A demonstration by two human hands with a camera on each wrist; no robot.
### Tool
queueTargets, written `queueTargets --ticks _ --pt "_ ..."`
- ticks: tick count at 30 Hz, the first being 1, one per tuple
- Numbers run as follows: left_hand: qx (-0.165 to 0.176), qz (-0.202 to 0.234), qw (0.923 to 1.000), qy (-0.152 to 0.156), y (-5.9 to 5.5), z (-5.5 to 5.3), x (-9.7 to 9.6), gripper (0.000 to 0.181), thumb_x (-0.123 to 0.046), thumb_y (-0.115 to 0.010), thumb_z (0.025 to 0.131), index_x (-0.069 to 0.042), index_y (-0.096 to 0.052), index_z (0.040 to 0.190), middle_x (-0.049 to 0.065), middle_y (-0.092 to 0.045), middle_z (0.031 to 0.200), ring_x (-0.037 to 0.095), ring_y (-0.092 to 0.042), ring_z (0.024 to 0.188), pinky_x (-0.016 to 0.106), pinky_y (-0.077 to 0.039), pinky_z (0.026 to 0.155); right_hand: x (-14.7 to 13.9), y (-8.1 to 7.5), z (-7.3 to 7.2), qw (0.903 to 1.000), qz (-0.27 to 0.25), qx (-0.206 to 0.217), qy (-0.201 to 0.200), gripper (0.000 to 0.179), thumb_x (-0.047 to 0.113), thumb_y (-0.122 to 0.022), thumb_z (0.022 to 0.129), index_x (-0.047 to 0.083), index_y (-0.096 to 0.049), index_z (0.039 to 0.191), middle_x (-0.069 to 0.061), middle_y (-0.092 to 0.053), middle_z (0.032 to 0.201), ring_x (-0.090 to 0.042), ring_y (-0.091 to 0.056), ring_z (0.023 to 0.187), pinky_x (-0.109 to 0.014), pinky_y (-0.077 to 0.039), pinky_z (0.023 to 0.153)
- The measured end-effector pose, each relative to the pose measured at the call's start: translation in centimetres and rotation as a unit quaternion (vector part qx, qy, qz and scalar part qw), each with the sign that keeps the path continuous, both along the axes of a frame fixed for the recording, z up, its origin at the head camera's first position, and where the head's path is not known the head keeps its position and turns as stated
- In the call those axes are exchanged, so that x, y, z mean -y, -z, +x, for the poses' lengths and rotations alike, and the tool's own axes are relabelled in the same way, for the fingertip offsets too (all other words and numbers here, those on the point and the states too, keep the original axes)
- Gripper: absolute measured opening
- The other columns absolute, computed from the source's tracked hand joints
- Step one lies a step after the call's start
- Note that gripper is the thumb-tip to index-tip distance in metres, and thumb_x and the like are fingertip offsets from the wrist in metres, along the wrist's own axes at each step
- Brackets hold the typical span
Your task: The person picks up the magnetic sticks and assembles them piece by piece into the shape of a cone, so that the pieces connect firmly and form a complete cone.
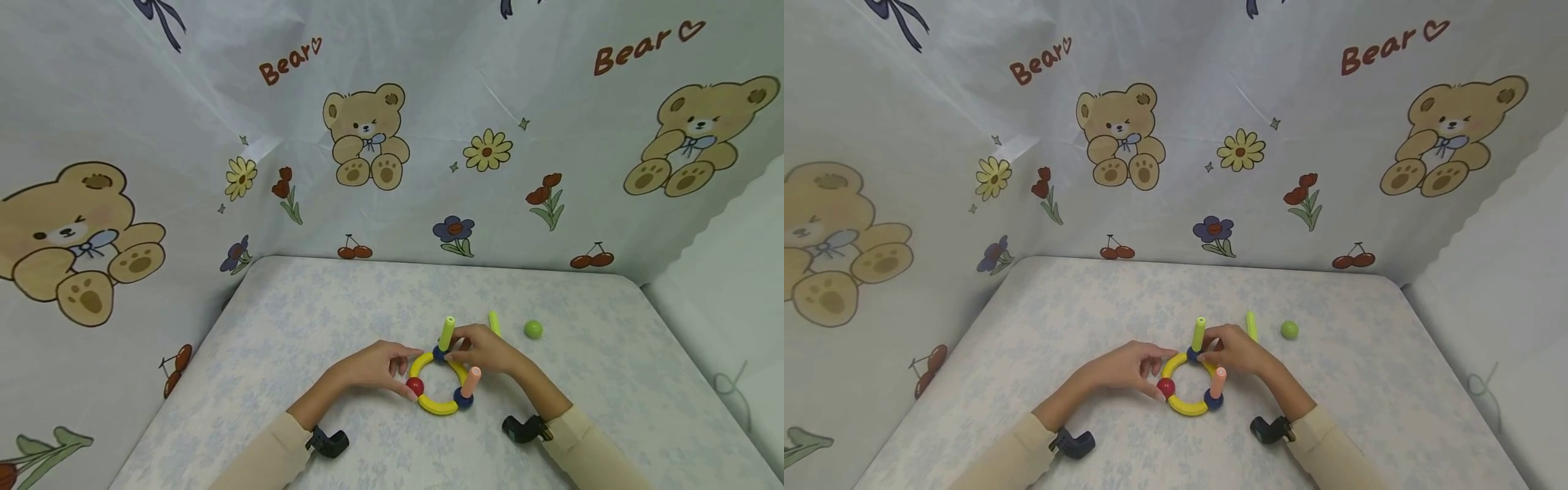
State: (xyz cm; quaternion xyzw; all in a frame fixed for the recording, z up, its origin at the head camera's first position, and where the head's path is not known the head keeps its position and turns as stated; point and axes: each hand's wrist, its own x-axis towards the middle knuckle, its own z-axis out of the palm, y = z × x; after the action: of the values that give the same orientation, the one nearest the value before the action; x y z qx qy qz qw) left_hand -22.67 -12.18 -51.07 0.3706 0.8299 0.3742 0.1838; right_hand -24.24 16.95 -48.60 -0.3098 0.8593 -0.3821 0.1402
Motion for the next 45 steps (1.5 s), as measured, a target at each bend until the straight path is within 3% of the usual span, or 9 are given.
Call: queueTargets --ticks 6,13,21,33,45 --pt "-0.012 -0.004 0.9999 0.003 -0.1 0.0 -0.1 0.078 -0.041 -0.088 0.079 -0.014 -0.057 0.146 -0.004 -0.063 0.087 0.003 -0.053 0.065 0.019 -0.048 0.06 -0.2 0.1 -0.2 0.9999 0.01 0.001 -0.002 0.015 0.016 -0.076 0.093 0.01 -0.074 0.106 0.003 -0.072 0.097 -0.017 -0.066 0.08 -0.026 -0.055 0.066" --pt "0.062 0.052 0.996 -0.037 1.0 -0.5 0.6 0.062 -0.032 -0.085 0.085 -0.016 -0.063 0.141 -0.005 -0.069 0.089 0.006 -0.056 0.065 0.021 -0.046 0.059 -0.9 -0.3 0.0 0.9998 0.022 0.003 0.004 0.013 0.018 -0.077 0.093 0.01 -0.073 0.102 0.002 -0.07 0.091 -0.018 -0.066 0.078 -0.026 -0.055 0.066" --pt "0.109 0.106 0.9863 -0.063 1.7 -0.6 0.6 0.043 -0.025 -0.08 0.09 -0.013 -0.07 0.13 0.001 -0.072 0.084 0.014 -0.058 0.054 0.029 -0.054 0.052 -2.2 -0.3 0.8 0.9992 0.029 0.011 0.024 0.015 0.021 -0.078 0.091 0.009 -0.073 0.099 0.001 -0.07 0.087 -0.017 -0.066 0.074 -0.026 -0.054 0.062" --pt "0.103 0.125 0.9798 -0.118 2.8 -0.8 0.1 0.027 -0.032 -0.077 0.093 -0.023 -0.075 0.118 0.002 -0.072 0.079 0.016 -0.058 0.047 0.029 -0.051 0.045 -3.3 -0.4 2.5 0.9991 0.029 0.001 0.031 0.017 0.024 -0.079 0.091 0.01 -0.073 0.099 0.003 -0.066 0.084 -0.013 -0.061 0.071 -0.026 -0.052 0.06" --pt "0.108 0.137 0.9735 -0.148 2.7 -0.6 -0.1 0.019 -0.032 -0.077 0.093 -0.026 -0.077 0.111 0.005 -0.067 0.071 0.016 -0.055 0.045 0.026 -0.049 0.043 -2.7 -0.8 5.0 0.9971 0.07 -0.019 0.023 0.011 0.022 -0.078 0.091 0.015 -0.073 0.098 0.012 -0.067 0.082 -0.006 -0.061 0.073 -0.025 -0.052 0.061"
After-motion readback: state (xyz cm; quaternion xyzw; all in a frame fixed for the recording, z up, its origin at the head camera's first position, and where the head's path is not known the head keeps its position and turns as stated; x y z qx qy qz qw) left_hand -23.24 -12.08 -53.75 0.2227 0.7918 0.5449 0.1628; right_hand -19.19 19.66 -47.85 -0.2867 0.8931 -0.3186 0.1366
